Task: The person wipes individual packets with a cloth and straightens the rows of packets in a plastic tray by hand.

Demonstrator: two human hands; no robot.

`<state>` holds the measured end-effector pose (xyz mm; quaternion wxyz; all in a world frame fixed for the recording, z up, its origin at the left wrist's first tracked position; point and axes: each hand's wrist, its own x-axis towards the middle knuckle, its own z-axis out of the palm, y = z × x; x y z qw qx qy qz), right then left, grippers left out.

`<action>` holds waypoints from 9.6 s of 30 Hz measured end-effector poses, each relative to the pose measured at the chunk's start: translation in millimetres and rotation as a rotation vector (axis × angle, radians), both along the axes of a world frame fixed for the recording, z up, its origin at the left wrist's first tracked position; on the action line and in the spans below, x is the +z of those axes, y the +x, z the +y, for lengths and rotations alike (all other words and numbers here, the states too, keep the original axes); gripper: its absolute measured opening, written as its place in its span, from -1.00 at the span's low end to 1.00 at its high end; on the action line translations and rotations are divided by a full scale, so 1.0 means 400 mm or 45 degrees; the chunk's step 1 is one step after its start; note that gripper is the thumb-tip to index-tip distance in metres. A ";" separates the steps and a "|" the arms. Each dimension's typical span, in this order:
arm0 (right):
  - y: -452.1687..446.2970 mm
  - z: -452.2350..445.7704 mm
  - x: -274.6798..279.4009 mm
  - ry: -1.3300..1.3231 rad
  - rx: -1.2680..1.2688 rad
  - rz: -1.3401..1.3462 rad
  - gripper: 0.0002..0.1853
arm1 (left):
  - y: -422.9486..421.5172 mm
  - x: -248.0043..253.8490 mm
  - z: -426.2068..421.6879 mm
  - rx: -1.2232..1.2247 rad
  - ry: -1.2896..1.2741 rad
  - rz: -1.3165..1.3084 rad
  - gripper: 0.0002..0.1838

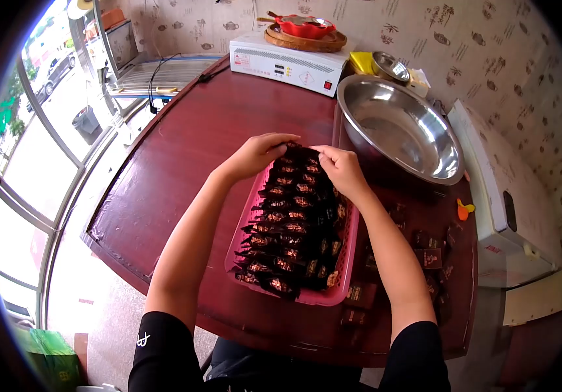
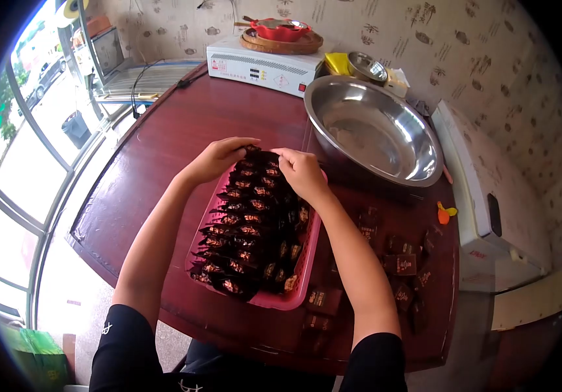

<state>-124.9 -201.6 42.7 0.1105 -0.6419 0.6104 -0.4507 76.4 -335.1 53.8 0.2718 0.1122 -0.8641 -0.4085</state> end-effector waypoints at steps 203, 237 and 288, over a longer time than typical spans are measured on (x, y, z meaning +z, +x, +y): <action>-0.025 0.821 -0.067 -0.459 -0.745 0.555 -0.59 | -0.242 -0.149 0.903 -0.357 1.283 0.104 -0.52; -0.015 0.825 -0.029 -0.498 -0.365 0.609 -0.61 | -0.259 -0.115 0.851 -0.267 1.965 0.461 -0.37; -0.053 0.823 -0.047 -0.556 -0.710 0.783 -0.62 | -0.261 -0.119 0.872 -0.235 1.993 0.207 -0.83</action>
